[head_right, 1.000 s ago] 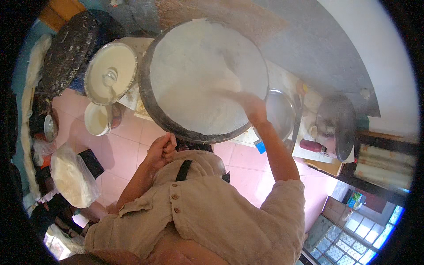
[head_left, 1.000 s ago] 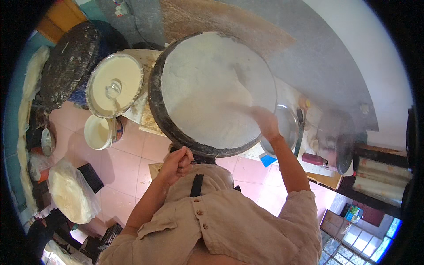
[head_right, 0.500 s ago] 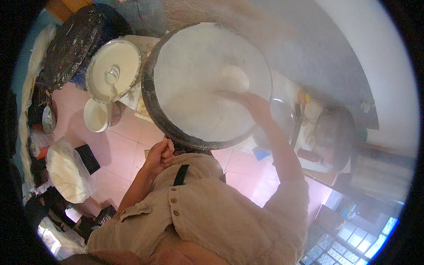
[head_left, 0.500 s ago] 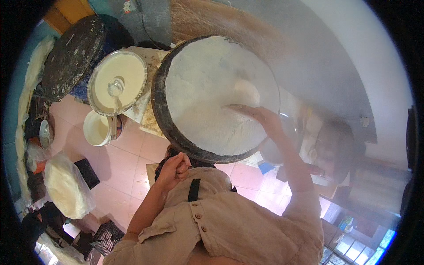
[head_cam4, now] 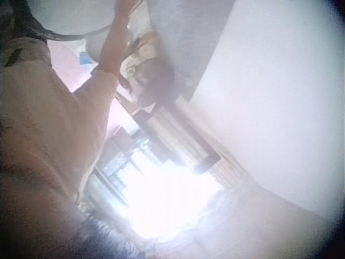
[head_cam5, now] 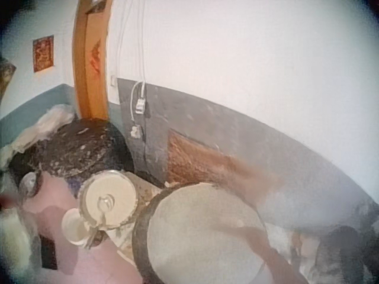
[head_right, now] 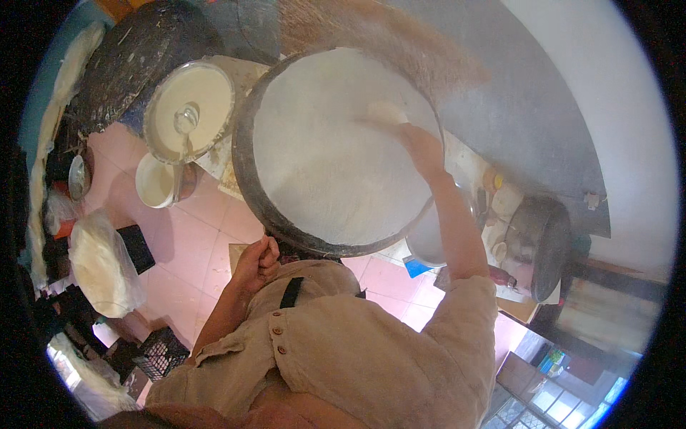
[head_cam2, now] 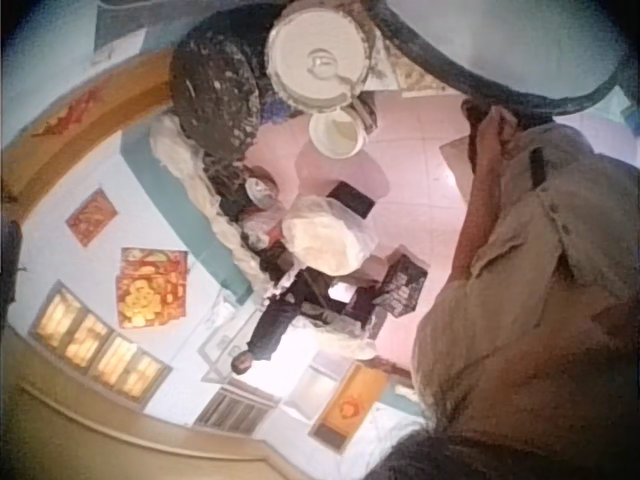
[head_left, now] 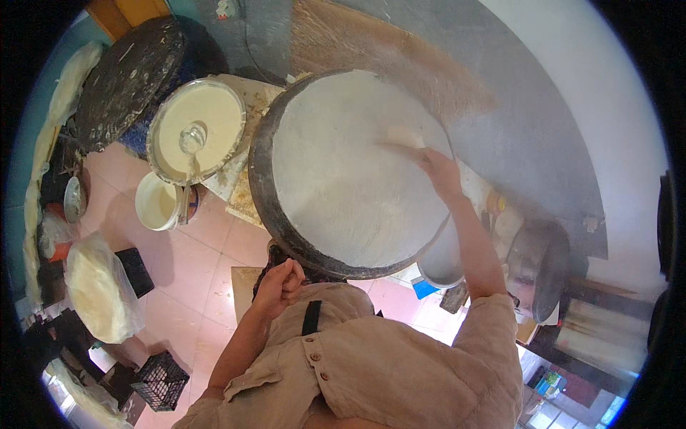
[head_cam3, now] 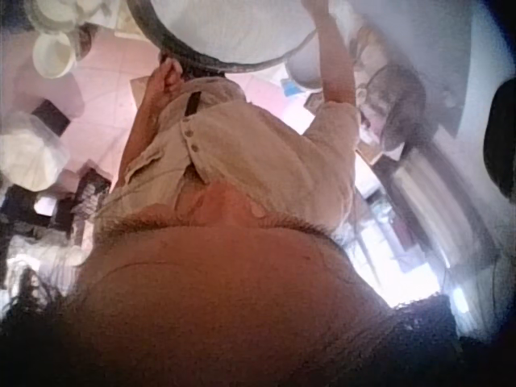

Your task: The person ladles batter onto a large round griddle, spreads it into a thin circle using a wooden tool, then uses a blue plastic scraper to lift and remove the cooked crepe. The process is repeated with a second crepe.

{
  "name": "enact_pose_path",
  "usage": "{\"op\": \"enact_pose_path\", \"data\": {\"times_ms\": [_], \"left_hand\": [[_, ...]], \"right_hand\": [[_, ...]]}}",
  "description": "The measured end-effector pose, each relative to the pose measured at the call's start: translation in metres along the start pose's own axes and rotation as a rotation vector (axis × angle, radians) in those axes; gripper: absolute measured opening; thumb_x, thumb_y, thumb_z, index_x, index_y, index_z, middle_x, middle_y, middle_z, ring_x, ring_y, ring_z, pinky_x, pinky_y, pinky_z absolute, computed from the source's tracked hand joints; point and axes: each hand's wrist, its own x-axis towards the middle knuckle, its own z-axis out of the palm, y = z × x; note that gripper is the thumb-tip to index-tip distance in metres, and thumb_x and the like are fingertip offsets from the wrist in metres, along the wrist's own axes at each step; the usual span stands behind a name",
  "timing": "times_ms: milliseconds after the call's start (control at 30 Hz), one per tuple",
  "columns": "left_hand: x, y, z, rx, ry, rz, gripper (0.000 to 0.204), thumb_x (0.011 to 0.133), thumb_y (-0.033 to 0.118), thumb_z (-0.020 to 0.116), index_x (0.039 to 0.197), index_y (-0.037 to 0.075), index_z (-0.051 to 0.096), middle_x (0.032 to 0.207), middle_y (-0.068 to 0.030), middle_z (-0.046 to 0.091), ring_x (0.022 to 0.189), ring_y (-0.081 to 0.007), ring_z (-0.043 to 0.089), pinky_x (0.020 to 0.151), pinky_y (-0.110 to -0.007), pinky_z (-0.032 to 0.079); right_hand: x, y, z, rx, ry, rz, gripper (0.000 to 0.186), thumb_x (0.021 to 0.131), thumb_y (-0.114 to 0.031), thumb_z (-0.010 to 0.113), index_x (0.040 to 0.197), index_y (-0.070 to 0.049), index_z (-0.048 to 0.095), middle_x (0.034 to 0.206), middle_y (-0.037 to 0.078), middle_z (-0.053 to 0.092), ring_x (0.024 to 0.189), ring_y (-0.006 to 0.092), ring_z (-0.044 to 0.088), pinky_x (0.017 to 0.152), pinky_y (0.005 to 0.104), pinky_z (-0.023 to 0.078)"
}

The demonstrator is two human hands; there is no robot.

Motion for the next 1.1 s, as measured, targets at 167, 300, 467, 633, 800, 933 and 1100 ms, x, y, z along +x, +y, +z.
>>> {"op": "enact_pose_path", "data": {"times_ms": [167, 300, 467, 633, 800, 933, 1100], "left_hand": [[0.0, 0.005, 0.004, 0.011, -0.029, -0.002, 0.037, 0.103, 0.039, 0.038, 0.084, 0.011, 0.053, 0.054, 0.0063, 0.025, 0.044, -0.0065, 0.022, 0.039, -0.023, 0.019], [0.002, 0.009, 0.004, 0.027, -0.023, 0.022, 0.037, 0.104, 0.036, 0.035, 0.085, 0.01, 0.054, 0.054, 0.0072, 0.026, 0.043, -0.0047, 0.021, 0.037, -0.023, 0.017], [0.005, 0.027, -0.001, 0.011, -0.117, -0.021, 0.037, 0.104, 0.034, 0.035, 0.085, 0.01, 0.054, 0.055, 0.0069, 0.027, 0.043, -0.0046, 0.021, 0.037, -0.022, 0.017], [0.004, 0.044, -0.014, 0.012, -0.114, -0.036, 0.036, 0.104, 0.035, 0.036, 0.085, 0.01, 0.054, 0.056, 0.0068, 0.027, 0.043, -0.005, 0.022, 0.038, -0.022, 0.017], [0.005, 0.059, -0.026, 0.029, -0.078, -0.058, 0.036, 0.103, 0.037, 0.037, 0.084, 0.01, 0.053, 0.056, 0.007, 0.026, 0.044, -0.0049, 0.022, 0.038, -0.022, 0.017], [0.006, 0.072, -0.031, -0.014, -0.079, -0.034, 0.036, 0.102, 0.038, 0.039, 0.084, 0.01, 0.053, 0.056, 0.0072, 0.025, 0.044, -0.0048, 0.022, 0.038, -0.022, 0.017], [0.006, 0.085, -0.036, 0.0, -0.096, -0.013, 0.034, 0.103, 0.038, 0.036, 0.086, 0.014, 0.053, 0.055, 0.0071, 0.025, 0.043, -0.0059, 0.021, 0.038, -0.023, 0.018]], "right_hand": [[0.033, 0.026, 0.018, 0.087, 0.138, -0.027, 0.035, 0.096, -0.027, 0.043, 0.12, -0.01, 0.061, 0.121, 0.015, 0.061, 0.118, 0.0312, 0.052, 0.098, 0.0406, 0.04], [0.048, 0.007, 0.0, 0.096, 0.206, -0.003, 0.036, 0.095, -0.027, 0.045, 0.121, -0.008, 0.06, 0.118, 0.016, 0.062, 0.115, 0.0325, 0.054, 0.096, 0.0416, 0.042], [0.003, 0.022, 0.002, 0.041, 0.427, 0.376, 0.035, 0.092, -0.026, 0.053, 0.119, -0.005, 0.06, 0.102, 0.015, 0.068, 0.094, 0.0377, 0.063, 0.082, 0.0443, 0.049], [0.019, -0.014, 0.012, -0.071, 0.403, 0.756, 0.033, 0.09, -0.025, 0.056, 0.116, -0.005, 0.062, 0.1, 0.017, 0.068, 0.092, 0.0378, 0.063, 0.08, 0.0439, 0.049], [0.041, -0.002, 0.072, 0.002, 0.569, 0.352, 0.029, 0.091, -0.027, 0.055, 0.112, -0.009, 0.063, 0.108, 0.017, 0.065, 0.1, 0.0339, 0.06, 0.083, 0.0425, 0.048], [0.046, -0.091, 0.05, 0.241, 0.419, 0.111, 0.031, 0.09, -0.029, 0.058, 0.112, -0.006, 0.062, 0.106, 0.016, 0.064, 0.101, 0.0326, 0.059, 0.088, 0.0412, 0.045], [0.016, -0.157, 0.014, 0.193, 0.028, 0.191, 0.024, 0.092, -0.024, 0.051, 0.108, -0.01, 0.063, 0.096, 0.013, 0.063, 0.097, 0.0331, 0.058, 0.082, 0.0425, 0.046]]}}
